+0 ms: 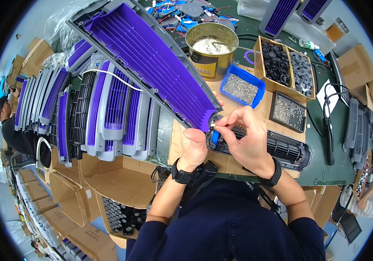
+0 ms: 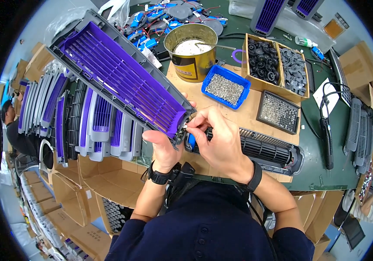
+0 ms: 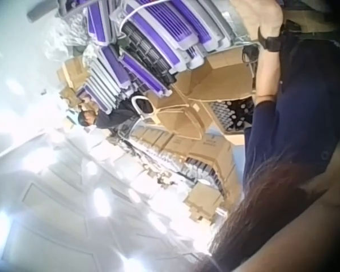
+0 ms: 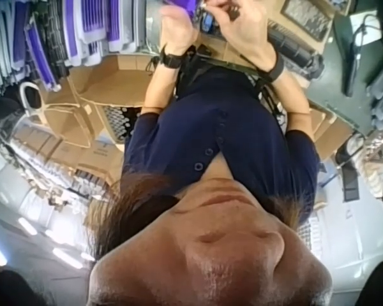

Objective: Assemble a handheld heater device by installing a heating element, circuit board, and fan assembly into a plastic housing and securing with screws using an electric screwdriver.

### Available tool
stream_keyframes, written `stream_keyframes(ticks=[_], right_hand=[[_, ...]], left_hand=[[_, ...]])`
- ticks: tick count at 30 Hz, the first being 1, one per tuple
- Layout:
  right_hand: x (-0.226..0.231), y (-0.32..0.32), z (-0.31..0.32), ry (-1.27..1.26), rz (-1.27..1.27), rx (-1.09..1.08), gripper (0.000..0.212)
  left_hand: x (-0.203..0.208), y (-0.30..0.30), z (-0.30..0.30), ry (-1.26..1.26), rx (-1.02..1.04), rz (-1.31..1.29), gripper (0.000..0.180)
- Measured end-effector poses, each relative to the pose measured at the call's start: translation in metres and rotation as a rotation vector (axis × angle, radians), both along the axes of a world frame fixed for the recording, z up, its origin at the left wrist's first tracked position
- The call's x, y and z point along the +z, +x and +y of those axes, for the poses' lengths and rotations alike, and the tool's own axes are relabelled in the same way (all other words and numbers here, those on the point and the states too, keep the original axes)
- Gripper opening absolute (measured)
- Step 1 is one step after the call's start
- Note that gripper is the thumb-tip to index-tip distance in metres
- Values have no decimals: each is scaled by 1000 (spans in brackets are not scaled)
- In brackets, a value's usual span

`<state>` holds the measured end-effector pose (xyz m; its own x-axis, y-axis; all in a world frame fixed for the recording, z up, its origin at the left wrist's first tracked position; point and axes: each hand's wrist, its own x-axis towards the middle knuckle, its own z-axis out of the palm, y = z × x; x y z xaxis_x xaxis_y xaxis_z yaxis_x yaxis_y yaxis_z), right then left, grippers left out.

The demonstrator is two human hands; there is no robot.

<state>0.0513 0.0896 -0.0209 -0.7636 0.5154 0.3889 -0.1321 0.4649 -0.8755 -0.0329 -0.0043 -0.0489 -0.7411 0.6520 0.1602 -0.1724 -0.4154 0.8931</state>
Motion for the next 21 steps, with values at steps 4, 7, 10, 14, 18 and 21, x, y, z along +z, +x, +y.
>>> stream_keyframes(ticks=[4, 7, 10, 14, 18, 21], right_hand=[[-5, 0, -2, -49, 25, -16, 23], [-6, 0, -3, -59, 50, -13, 24], [-7, 0, -3, -66, 70, -28, 24], [1, 2, -3, 47, 26, -3, 22], [2, 1, -3, 226, 24, 4, 20], [0, 2, -6, 223, -1, -7, 19]], left_hand=[[2, -2, -1, -5, -24, 4, 113], [2, -3, -1, -13, -23, -4, 114], [1, -3, -1, -5, -27, -13, 115], [-1, -3, -1, -10, -41, -30, 116], [1, 1, 0, -41, -43, -5, 116], [2, 4, 1, -39, -52, 8, 115]])
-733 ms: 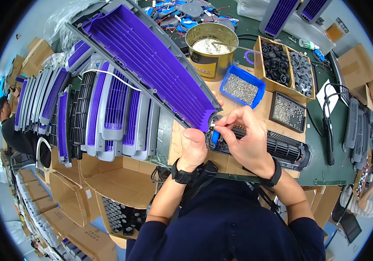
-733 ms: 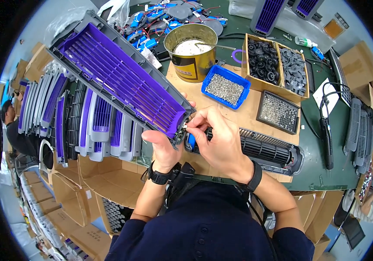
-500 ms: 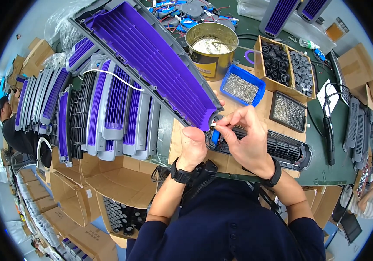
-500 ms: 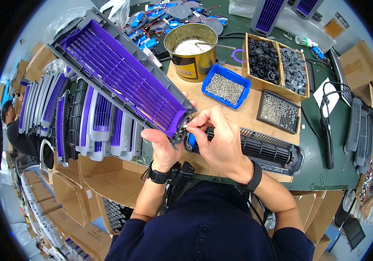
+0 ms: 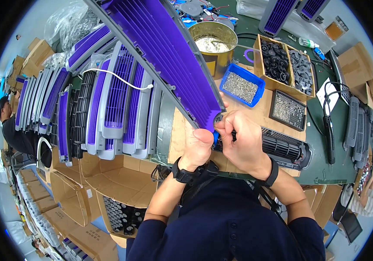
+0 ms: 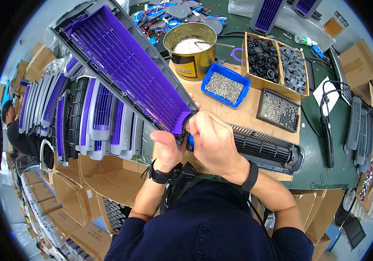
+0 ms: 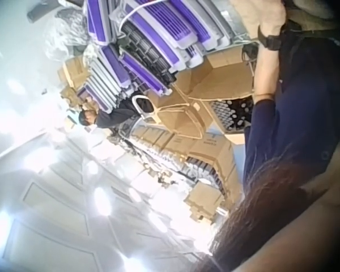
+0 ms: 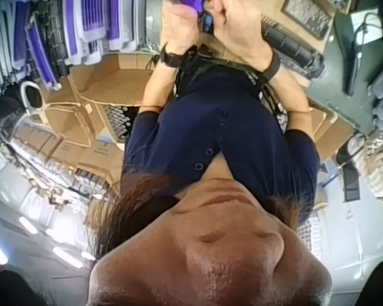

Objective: Assemble a handheld heater device by installing a heating element, circuit board, and fan assembly into a plastic housing and securing with screws using an electric screwdriver.

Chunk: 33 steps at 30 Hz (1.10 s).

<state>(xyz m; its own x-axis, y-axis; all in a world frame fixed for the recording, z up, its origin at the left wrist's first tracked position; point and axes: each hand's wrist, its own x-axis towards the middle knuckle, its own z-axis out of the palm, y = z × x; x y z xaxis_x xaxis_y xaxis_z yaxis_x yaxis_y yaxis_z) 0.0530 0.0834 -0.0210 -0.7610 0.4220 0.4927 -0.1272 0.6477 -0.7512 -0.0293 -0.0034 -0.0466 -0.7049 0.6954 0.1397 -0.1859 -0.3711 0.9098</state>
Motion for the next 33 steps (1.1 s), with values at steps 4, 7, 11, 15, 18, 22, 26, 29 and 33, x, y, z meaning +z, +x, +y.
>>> stream_keyframes(ticks=[4, 7, 11, 15, 18, 22, 26, 29, 33], right_hand=[[-3, -2, 3, 4, 33, 2, 20], [-1, 1, 9, -101, 39, 62, 23], [4, 12, 20, -245, -141, 33, 30], [3, 15, 16, -192, -287, 106, 37], [-2, 9, 11, -106, -226, 110, 41], [-1, 9, 3, -133, -170, 44, 39], [-9, 12, 5, -169, -252, 24, 34], [-8, 11, 9, -13, -267, 73, 30], [-13, 5, 4, -74, -107, 74, 25]], left_hand=[[-4, 1, 1, 26, 45, 9, 116], [0, -3, -3, 34, 21, 9, 115], [0, -8, -8, 157, 25, -131, 107], [-1, -7, -8, 214, -9, -182, 102], [4, -6, -8, 225, -41, -219, 102], [10, -5, -9, 169, -27, -232, 102], [7, -5, -13, 118, 20, -171, 96], [11, -7, -17, 89, 92, -99, 97], [10, -5, -19, 113, 78, -187, 96]])
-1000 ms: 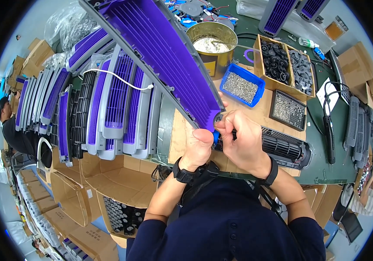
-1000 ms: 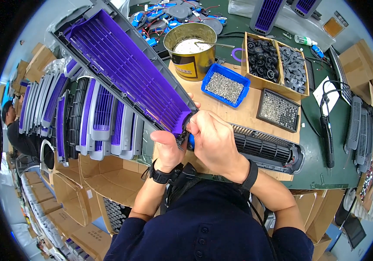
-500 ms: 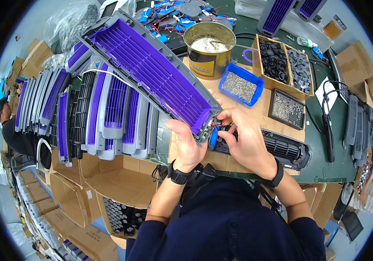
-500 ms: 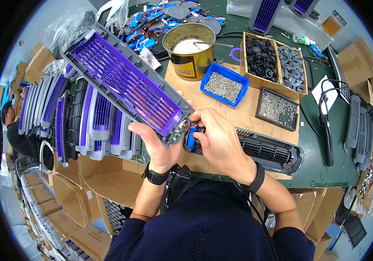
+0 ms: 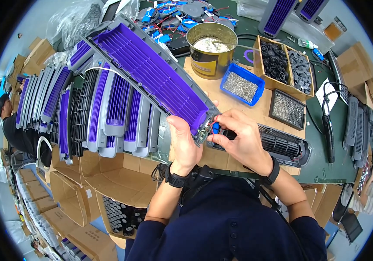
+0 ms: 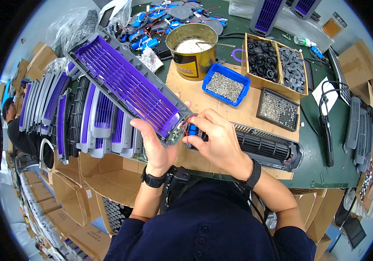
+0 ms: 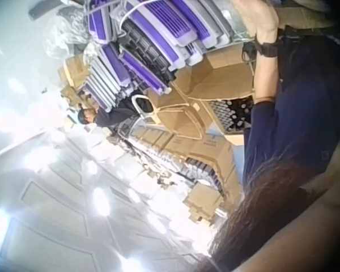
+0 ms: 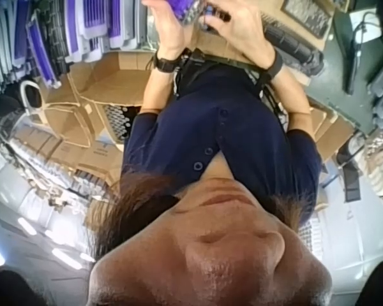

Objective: Assemble a handheld heater device by installing a heating element, circuit board, and fan assembly into a plastic housing and securing with screws using an electric screwdriver.

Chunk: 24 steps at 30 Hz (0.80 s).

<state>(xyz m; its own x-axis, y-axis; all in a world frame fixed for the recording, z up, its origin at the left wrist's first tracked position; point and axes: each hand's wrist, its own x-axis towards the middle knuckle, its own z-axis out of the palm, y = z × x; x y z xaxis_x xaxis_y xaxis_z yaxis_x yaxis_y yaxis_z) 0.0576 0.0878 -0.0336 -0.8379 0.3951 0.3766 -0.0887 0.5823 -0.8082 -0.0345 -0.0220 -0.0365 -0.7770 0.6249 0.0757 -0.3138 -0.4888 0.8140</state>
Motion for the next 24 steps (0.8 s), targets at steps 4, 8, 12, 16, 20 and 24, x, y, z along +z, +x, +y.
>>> stream_keyframes(ticks=[4, 8, 12, 16, 20, 24], right_hand=[[-6, -3, 1, 80, -47, 31, 27], [-10, -2, 2, -4, -16, 52, 18], [-1, 6, 9, 95, -67, 79, 11], [6, 18, 23, -81, -164, 2, 3], [2, 13, 23, -36, -112, 82, 6], [-2, 13, 19, -502, -225, 203, 7]], left_hand=[[9, 1, -2, -1, -61, -87, 94], [9, -1, -3, 89, -79, -203, 90], [1, -7, -5, 110, -53, -197, 88], [-4, -11, -3, 51, 99, -98, 84], [-3, -10, 2, 75, 94, -63, 82], [-3, -11, -2, 101, 66, -75, 81]])
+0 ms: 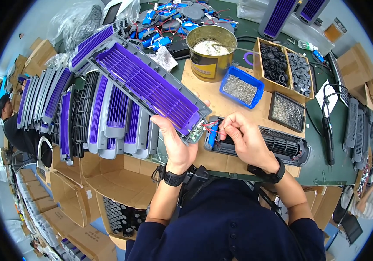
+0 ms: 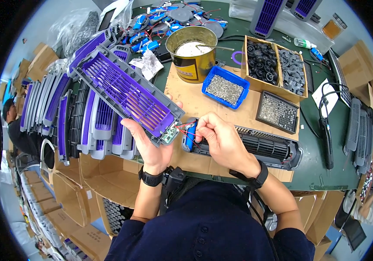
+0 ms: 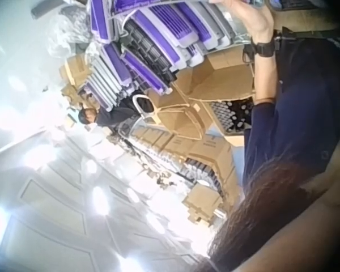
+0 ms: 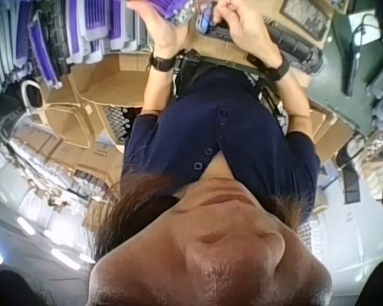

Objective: Assemble a handheld heater device by installing a heating element, circuit board, and fan assembly into a plastic housing and securing with screws using an electric screwdriver.

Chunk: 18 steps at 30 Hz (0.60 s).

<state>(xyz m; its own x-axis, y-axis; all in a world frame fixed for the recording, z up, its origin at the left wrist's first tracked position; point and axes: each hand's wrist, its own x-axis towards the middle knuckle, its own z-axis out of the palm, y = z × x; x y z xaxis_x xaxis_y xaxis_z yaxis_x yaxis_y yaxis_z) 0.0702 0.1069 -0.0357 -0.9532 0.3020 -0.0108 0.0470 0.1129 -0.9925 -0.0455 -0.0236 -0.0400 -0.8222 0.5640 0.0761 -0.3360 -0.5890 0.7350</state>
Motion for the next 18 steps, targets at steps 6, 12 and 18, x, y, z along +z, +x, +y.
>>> stream_keyframes(ticks=[6, 12, 18], right_hand=[[1, -1, 2, -209, 84, -98, 11], [4, 3, 5, 221, 14, -89, 12], [16, 1, 1, -211, 145, -177, 12]], left_hand=[[0, 1, -3, -3, -23, -87, 82], [2, 0, -3, 74, -130, -201, 85], [5, 8, 7, -42, -24, -59, 86]])
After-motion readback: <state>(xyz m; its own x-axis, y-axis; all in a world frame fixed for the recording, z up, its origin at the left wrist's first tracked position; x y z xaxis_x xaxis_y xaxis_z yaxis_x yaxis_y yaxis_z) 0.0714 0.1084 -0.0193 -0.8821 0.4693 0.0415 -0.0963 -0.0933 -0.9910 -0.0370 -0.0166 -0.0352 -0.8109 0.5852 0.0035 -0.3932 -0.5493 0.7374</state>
